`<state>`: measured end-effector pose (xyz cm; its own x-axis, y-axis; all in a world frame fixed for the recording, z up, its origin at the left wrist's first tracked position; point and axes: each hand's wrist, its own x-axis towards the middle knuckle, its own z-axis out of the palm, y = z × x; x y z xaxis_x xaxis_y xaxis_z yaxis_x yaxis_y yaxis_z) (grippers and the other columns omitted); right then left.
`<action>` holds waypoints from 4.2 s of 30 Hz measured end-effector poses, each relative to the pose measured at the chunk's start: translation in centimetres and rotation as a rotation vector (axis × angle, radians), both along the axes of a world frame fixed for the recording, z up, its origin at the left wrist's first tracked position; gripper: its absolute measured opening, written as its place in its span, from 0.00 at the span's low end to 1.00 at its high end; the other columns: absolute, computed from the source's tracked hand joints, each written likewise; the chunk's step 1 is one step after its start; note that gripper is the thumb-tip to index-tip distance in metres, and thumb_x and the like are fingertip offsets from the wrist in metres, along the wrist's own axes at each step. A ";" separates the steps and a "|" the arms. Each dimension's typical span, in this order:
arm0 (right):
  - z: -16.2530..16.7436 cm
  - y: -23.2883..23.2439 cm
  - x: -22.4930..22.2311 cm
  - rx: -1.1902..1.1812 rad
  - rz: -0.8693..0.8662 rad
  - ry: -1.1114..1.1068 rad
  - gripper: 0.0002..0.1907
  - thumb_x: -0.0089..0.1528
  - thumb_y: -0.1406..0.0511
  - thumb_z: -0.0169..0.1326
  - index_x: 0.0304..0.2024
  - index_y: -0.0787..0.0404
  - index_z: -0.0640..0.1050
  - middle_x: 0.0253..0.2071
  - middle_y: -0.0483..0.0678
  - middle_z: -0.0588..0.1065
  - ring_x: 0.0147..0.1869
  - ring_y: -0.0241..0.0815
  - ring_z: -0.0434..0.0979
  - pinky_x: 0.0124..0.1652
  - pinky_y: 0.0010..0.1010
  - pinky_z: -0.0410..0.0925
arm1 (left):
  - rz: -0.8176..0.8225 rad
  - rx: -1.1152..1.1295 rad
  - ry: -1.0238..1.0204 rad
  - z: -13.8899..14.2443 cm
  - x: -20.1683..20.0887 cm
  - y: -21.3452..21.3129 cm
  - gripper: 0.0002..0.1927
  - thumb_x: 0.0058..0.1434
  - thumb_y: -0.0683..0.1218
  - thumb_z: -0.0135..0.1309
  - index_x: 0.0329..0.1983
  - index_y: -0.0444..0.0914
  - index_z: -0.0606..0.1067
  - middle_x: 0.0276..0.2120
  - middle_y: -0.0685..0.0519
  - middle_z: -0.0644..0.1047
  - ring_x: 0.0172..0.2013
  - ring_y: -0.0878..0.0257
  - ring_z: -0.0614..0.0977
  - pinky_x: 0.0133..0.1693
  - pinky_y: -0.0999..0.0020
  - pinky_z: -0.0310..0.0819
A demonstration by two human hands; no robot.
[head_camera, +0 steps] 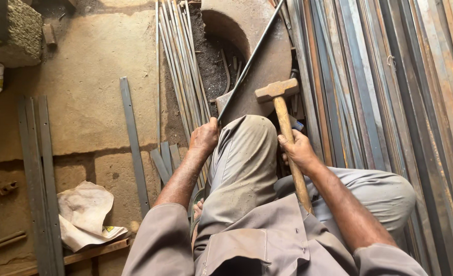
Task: The person sits on the floor and repeatedly hammers metal bars on an anvil to shape them. They pick up bars from the floor, position them on the anvil, and strike them with a hammer, occasionally inspecting the bars before continuing.
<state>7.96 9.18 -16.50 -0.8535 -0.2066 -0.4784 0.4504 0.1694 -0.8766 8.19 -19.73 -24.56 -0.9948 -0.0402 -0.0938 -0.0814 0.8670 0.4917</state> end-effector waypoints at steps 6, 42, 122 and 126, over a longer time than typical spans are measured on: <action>4.5 2.0 -2.3 -0.018 -0.032 0.259 0.13 0.68 0.57 0.49 0.51 0.56 0.70 0.27 0.41 0.71 0.22 0.30 0.71 0.20 0.23 0.67 | 0.116 0.014 -0.059 -0.6 -0.3 0.7 0.11 0.69 0.49 0.43 0.41 0.35 0.67 0.34 0.33 0.81 0.39 0.34 0.82 0.40 0.39 0.75; 5.9 0.8 -15.3 0.306 0.004 1.284 0.27 0.69 0.62 0.59 0.65 0.67 0.65 0.37 0.48 0.74 0.34 0.33 0.74 0.31 0.29 0.70 | 0.067 0.031 -0.167 -3.0 1.5 -0.1 0.07 0.67 0.44 0.42 0.40 0.33 0.65 0.29 0.33 0.80 0.34 0.34 0.83 0.35 0.40 0.75; -2.1 8.0 4.9 0.657 0.137 0.643 0.32 0.54 0.59 0.64 0.58 0.63 0.72 0.53 0.61 0.74 0.55 0.58 0.77 0.54 0.44 0.70 | 0.149 0.831 -0.413 1.0 11.5 -6.4 0.26 0.53 0.49 0.65 0.53 0.34 0.74 0.35 0.52 0.81 0.30 0.62 0.81 0.32 0.65 0.78; -0.4 8.1 3.8 0.675 0.377 0.531 0.37 0.54 0.61 0.64 0.64 0.62 0.68 0.57 0.61 0.72 0.60 0.61 0.73 0.55 0.46 0.68 | 0.302 0.566 -0.344 -0.3 16.8 -5.6 0.31 0.51 0.52 0.69 0.52 0.31 0.74 0.38 0.41 0.82 0.38 0.51 0.83 0.40 0.57 0.77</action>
<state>11.75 17.29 -16.89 -0.9278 -0.3348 -0.1646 -0.1691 0.7707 -0.6144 24.95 -25.37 -24.82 -0.8582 -0.1615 -0.4873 -0.5081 0.4028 0.7613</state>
